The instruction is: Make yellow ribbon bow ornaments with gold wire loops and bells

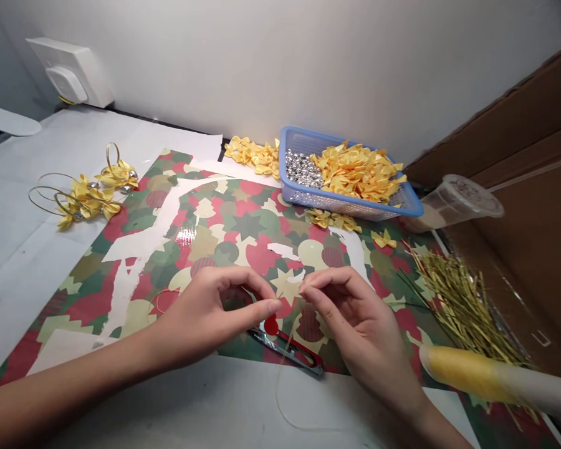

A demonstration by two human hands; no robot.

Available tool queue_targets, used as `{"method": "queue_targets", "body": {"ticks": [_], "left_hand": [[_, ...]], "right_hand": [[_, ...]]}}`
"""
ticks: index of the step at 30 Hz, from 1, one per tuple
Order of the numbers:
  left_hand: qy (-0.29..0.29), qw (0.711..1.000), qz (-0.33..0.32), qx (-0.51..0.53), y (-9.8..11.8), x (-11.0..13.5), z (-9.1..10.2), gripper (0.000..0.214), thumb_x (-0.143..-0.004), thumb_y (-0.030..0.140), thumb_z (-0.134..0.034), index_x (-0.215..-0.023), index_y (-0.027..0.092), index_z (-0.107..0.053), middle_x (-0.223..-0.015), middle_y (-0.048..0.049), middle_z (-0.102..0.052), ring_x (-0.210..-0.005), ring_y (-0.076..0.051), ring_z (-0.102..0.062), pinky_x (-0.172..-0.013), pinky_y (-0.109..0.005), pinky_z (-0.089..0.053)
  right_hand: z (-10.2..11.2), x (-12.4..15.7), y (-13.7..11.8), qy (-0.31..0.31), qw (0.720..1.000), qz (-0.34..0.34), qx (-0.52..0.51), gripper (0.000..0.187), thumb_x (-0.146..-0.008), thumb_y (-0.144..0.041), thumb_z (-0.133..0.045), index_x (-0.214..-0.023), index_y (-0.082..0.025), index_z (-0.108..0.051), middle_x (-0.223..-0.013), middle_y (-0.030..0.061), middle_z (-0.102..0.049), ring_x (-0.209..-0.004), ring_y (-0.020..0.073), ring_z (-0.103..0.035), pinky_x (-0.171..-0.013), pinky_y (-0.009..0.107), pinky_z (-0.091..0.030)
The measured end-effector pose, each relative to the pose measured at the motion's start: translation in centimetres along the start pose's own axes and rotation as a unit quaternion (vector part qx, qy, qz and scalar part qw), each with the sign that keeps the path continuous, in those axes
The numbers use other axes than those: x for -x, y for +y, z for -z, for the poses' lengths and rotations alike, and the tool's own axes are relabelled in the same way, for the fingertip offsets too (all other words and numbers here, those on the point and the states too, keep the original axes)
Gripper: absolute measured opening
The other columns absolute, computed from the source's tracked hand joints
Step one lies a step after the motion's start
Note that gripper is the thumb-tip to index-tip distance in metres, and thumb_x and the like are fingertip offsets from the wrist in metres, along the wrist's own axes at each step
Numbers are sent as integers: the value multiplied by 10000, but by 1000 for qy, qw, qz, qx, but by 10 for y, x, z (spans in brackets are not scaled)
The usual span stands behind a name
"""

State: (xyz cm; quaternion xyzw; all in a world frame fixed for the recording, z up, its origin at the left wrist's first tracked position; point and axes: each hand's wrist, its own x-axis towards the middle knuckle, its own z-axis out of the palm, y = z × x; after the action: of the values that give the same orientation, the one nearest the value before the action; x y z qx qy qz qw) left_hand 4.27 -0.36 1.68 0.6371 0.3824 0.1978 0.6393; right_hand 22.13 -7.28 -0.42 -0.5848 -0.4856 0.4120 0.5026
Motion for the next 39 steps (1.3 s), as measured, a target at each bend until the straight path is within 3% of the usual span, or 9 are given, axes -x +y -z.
{"method": "queue_targets", "body": {"ticks": [10,28,32,39], "left_hand": [[-26,998,28,42,-3,0,0,192,-816,329,-645,-739,154,-659,-752,-22,-661,-664,-109,-570,-595,-205,-465],[-29,999,9,27,-6,1,-1,189,-821,328,-644,-749,154,-656,-775,-27,-675,-706,-131,-609,-623,-222,-491],[-20,1000,-16,4,-4,2,-2,167,-816,297,-641,-733,152,-653,-772,-32,-678,-740,-149,-632,-642,-230,-513],[-2,1000,2,-2,-4,2,-3,168,-802,291,-649,-713,149,-658,-750,-33,-698,-683,-141,-641,-601,-220,-516]], "right_hand": [[-4,8,-5,45,998,19,-35,83,-779,-212,-712,-802,-240,-637,-743,-8,-683,-646,127,-658,-532,192,-549],[-6,11,-4,14,999,34,-24,97,-792,-160,-684,-802,-240,-631,-754,-25,-698,-646,89,-663,-544,127,-541],[-6,11,-6,16,997,68,-23,123,-789,-121,-667,-791,-237,-625,-752,-30,-704,-701,91,-686,-611,128,-561],[-6,13,-5,22,990,135,24,194,-778,-36,-642,-812,-225,-615,-759,-23,-687,-739,107,-677,-663,174,-570]]}}
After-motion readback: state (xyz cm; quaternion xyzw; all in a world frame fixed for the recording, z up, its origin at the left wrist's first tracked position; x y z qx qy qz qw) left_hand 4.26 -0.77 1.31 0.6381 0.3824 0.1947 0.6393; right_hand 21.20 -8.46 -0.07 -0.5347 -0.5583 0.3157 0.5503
